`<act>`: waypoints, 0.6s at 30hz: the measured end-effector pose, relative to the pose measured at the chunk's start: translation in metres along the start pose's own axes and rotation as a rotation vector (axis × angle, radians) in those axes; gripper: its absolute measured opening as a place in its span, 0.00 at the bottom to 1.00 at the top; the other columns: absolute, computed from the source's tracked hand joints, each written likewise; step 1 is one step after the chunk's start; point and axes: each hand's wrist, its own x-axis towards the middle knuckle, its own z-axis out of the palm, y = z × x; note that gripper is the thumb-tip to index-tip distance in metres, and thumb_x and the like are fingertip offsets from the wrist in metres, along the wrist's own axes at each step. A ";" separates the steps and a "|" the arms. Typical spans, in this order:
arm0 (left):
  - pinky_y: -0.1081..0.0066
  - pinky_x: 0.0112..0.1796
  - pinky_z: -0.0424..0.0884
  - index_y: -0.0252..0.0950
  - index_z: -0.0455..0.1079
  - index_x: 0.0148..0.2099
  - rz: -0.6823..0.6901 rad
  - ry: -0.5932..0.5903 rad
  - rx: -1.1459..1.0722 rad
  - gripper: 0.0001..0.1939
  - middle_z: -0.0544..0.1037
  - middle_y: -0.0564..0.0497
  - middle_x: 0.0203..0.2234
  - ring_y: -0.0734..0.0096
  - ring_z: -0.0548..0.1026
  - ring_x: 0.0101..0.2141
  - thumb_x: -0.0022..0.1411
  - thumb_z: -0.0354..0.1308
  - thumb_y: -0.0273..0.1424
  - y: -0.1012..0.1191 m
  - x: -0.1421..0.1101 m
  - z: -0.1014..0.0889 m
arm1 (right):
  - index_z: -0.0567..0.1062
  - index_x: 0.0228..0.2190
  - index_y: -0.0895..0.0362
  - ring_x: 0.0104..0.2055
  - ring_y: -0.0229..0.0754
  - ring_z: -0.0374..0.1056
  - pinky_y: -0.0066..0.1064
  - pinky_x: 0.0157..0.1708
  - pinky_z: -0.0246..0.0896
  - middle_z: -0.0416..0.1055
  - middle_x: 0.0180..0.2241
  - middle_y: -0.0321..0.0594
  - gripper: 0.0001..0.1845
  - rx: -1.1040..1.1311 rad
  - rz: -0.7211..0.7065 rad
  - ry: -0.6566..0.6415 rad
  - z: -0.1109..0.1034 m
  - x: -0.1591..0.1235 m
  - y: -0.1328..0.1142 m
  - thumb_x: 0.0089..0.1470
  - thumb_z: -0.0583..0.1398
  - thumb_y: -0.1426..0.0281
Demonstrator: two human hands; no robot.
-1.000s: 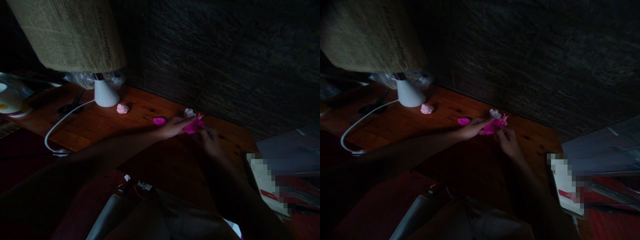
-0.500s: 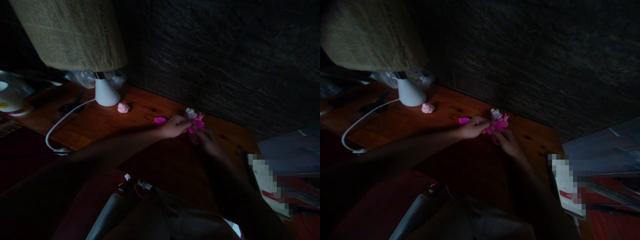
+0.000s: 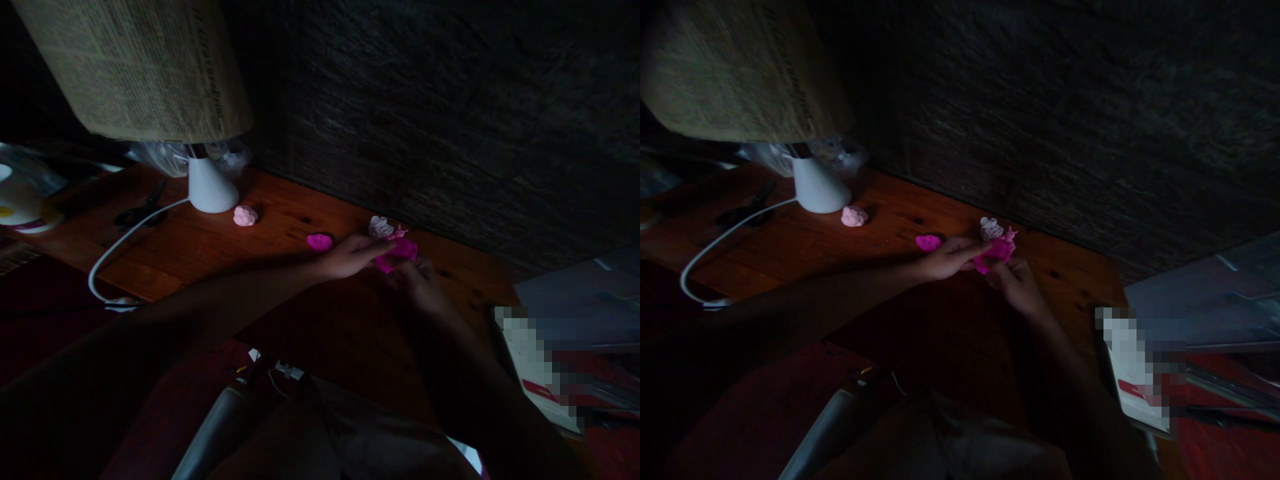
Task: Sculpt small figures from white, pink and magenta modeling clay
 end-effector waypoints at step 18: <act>0.74 0.34 0.65 0.31 0.74 0.36 0.169 -0.010 0.161 0.13 0.74 0.53 0.27 0.77 0.70 0.30 0.67 0.56 0.36 -0.004 0.006 -0.007 | 0.61 0.17 0.53 0.19 0.34 0.45 0.30 0.20 0.42 0.50 0.16 0.28 0.20 0.071 0.006 0.034 -0.001 0.000 0.012 0.53 0.59 0.58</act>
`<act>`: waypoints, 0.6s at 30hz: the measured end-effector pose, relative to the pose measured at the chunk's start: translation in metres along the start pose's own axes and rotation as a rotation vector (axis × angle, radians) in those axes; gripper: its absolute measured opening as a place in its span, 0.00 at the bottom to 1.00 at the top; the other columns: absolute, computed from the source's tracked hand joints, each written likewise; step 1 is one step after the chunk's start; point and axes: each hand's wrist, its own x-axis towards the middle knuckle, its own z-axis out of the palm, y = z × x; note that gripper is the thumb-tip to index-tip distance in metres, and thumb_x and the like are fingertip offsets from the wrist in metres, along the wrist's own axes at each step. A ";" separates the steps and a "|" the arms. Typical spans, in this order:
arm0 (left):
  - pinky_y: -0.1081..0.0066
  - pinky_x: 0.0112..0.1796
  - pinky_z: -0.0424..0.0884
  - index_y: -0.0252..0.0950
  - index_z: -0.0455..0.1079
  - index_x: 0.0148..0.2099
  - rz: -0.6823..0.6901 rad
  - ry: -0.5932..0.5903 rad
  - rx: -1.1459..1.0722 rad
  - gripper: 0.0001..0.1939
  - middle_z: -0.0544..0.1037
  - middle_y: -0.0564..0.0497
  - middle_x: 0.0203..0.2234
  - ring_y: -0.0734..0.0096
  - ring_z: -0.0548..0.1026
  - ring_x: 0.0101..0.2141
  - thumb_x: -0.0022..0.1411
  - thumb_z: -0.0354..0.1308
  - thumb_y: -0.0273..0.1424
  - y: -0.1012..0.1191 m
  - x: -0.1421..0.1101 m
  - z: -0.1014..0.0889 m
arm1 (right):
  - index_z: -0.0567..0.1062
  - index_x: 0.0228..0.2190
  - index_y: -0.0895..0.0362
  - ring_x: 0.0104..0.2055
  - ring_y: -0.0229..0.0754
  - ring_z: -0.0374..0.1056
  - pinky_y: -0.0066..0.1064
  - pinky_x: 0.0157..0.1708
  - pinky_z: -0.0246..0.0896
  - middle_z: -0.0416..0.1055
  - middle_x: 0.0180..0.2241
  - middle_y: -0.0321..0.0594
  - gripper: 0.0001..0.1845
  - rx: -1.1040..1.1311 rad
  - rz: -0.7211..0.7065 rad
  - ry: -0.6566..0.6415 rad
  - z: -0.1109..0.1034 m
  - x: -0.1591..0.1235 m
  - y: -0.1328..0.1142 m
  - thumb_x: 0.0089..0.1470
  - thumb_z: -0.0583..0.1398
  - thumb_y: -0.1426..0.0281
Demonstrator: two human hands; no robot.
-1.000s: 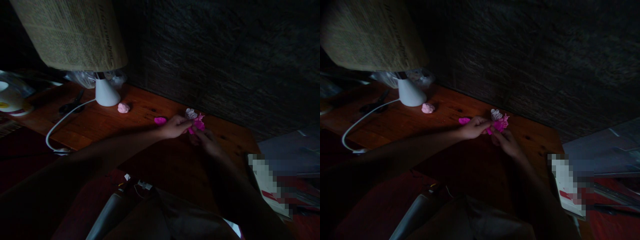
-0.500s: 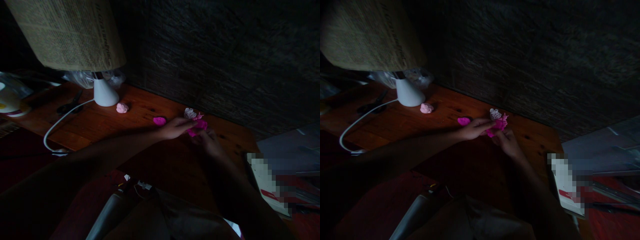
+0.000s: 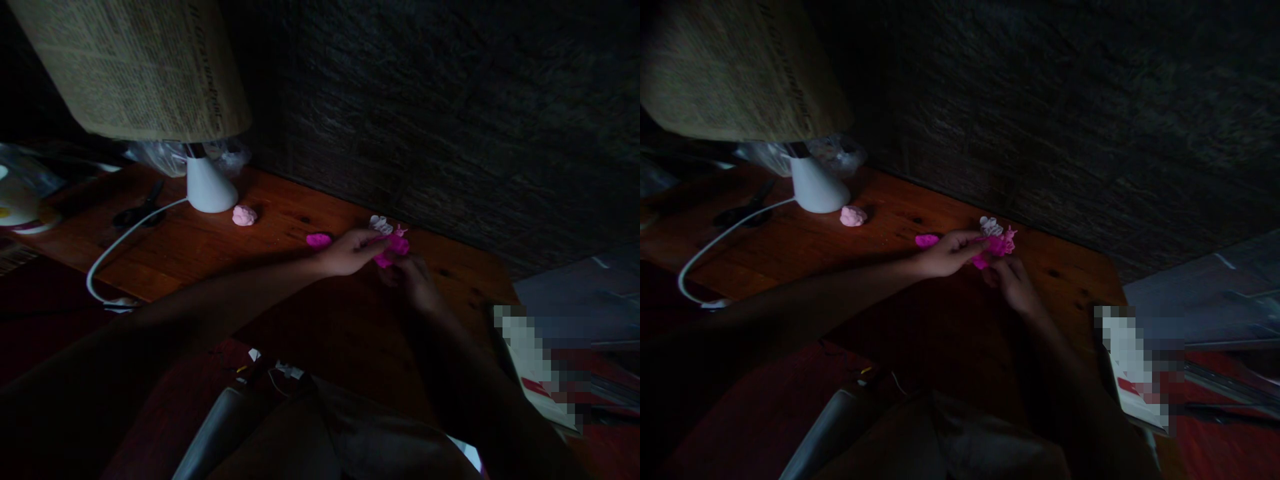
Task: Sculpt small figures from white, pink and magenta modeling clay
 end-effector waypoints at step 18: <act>0.72 0.24 0.51 0.37 0.60 0.25 -0.177 -0.077 0.004 0.25 0.58 0.59 0.17 0.79 0.56 0.20 0.64 0.53 0.52 -0.001 -0.007 0.002 | 0.61 0.17 0.53 0.18 0.33 0.44 0.28 0.18 0.42 0.50 0.16 0.28 0.20 -0.011 0.026 0.088 0.000 0.004 -0.005 0.51 0.60 0.57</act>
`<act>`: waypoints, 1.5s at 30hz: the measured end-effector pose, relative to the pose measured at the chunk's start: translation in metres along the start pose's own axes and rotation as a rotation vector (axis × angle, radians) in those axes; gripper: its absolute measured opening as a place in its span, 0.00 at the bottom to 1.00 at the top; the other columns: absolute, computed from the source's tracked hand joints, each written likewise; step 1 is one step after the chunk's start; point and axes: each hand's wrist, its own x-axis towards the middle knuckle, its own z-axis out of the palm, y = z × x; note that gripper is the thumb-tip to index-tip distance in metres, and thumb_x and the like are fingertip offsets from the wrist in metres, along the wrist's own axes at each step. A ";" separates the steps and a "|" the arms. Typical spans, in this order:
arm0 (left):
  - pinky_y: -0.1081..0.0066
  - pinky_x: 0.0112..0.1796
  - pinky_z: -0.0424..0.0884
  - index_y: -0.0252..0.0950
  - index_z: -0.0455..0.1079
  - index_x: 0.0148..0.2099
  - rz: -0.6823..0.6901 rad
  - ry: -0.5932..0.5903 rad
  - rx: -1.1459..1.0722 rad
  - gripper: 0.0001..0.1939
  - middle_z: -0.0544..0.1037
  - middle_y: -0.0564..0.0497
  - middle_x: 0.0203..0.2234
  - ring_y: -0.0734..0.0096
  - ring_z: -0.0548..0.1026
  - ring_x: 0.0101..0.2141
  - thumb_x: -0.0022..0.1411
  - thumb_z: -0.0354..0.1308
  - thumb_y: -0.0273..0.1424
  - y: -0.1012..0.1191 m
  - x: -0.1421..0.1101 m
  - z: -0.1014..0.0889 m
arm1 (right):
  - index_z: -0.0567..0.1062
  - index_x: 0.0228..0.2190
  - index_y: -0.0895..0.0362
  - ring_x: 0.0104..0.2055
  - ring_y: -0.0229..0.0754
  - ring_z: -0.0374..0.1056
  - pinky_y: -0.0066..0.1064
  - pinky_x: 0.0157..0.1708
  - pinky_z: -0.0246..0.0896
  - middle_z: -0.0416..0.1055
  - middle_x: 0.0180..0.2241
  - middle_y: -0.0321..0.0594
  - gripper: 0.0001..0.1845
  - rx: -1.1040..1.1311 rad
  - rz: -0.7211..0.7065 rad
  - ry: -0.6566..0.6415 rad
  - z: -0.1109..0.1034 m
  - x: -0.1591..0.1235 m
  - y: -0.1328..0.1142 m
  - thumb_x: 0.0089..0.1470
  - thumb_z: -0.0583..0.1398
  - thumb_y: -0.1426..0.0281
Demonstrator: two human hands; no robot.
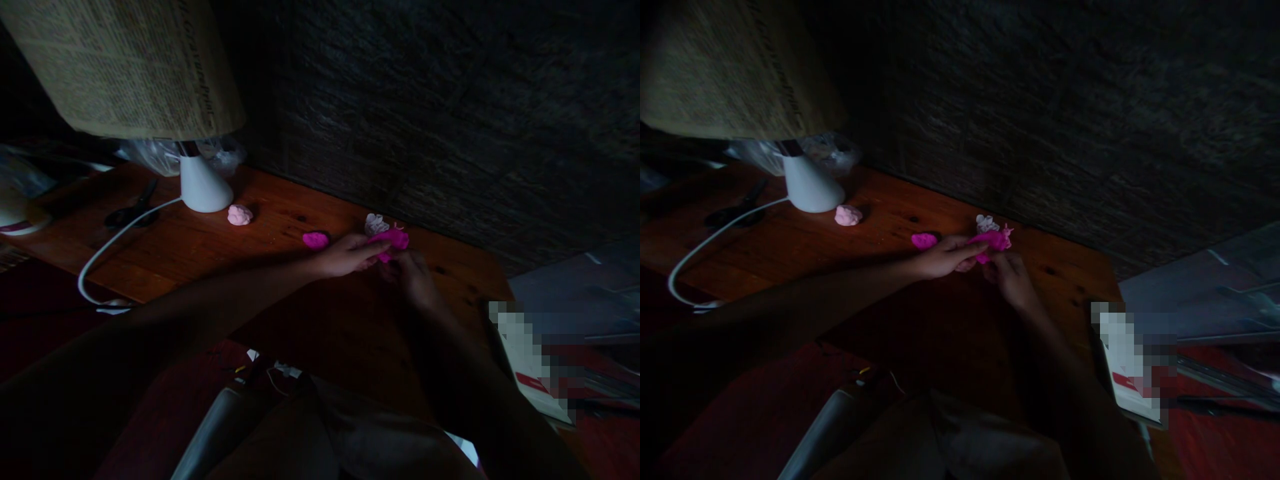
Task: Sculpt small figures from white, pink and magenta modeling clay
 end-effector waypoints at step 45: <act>0.76 0.27 0.62 0.32 0.68 0.28 0.032 0.015 0.047 0.20 0.69 0.55 0.21 0.79 0.66 0.23 0.68 0.50 0.39 -0.008 0.001 0.002 | 0.70 0.22 0.51 0.26 0.43 0.63 0.34 0.28 0.58 0.69 0.22 0.36 0.19 -0.268 -0.174 0.070 0.000 0.001 -0.008 0.56 0.56 0.52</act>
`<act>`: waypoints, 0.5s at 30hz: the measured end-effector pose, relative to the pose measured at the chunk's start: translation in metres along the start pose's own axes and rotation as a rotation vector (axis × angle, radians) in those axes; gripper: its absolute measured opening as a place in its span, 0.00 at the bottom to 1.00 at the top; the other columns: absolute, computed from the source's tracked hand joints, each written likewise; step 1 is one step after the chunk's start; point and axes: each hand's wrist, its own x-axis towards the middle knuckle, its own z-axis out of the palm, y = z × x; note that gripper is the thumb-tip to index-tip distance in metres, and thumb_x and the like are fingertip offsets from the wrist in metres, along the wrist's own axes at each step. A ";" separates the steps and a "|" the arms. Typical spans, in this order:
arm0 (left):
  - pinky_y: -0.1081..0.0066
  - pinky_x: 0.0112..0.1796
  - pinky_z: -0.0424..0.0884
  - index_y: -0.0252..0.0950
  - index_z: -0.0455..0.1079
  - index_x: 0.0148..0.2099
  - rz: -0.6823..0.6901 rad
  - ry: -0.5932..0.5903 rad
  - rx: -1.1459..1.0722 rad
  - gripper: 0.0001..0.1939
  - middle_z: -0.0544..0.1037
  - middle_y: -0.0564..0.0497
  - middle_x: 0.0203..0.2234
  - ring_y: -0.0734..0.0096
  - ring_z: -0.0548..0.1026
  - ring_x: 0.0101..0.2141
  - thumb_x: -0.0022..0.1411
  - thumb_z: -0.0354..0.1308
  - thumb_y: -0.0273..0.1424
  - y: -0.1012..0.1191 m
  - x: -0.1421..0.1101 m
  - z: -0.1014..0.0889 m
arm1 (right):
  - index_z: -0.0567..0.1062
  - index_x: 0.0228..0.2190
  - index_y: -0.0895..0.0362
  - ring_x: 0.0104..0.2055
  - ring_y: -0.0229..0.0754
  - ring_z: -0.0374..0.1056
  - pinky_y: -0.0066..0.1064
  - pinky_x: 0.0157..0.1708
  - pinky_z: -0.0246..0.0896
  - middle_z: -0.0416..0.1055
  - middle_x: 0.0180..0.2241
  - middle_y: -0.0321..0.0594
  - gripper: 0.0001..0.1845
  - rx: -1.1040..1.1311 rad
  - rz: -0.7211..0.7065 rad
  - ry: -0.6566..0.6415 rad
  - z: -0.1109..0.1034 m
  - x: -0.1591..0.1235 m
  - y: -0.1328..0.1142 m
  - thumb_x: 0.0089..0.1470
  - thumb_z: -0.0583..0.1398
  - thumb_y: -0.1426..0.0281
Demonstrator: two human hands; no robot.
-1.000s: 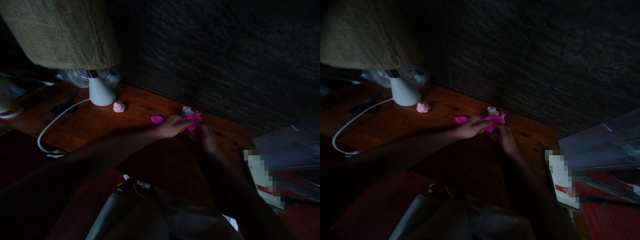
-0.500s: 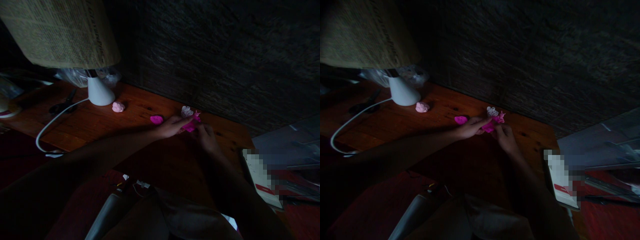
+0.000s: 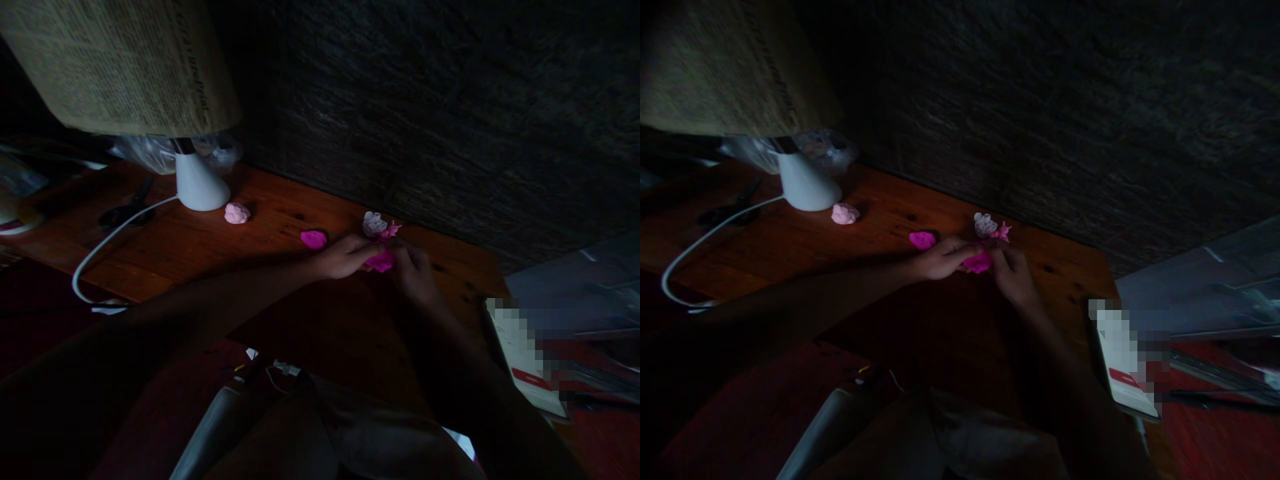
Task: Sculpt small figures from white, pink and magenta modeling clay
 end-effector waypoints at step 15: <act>0.74 0.21 0.49 0.35 0.63 0.27 -0.051 0.033 -0.142 0.22 0.59 0.60 0.15 0.80 0.56 0.17 0.63 0.55 0.48 0.007 0.002 -0.003 | 0.66 0.20 0.52 0.24 0.40 0.60 0.32 0.25 0.55 0.64 0.20 0.34 0.21 0.011 -0.027 -0.005 0.002 -0.003 -0.006 0.56 0.58 0.53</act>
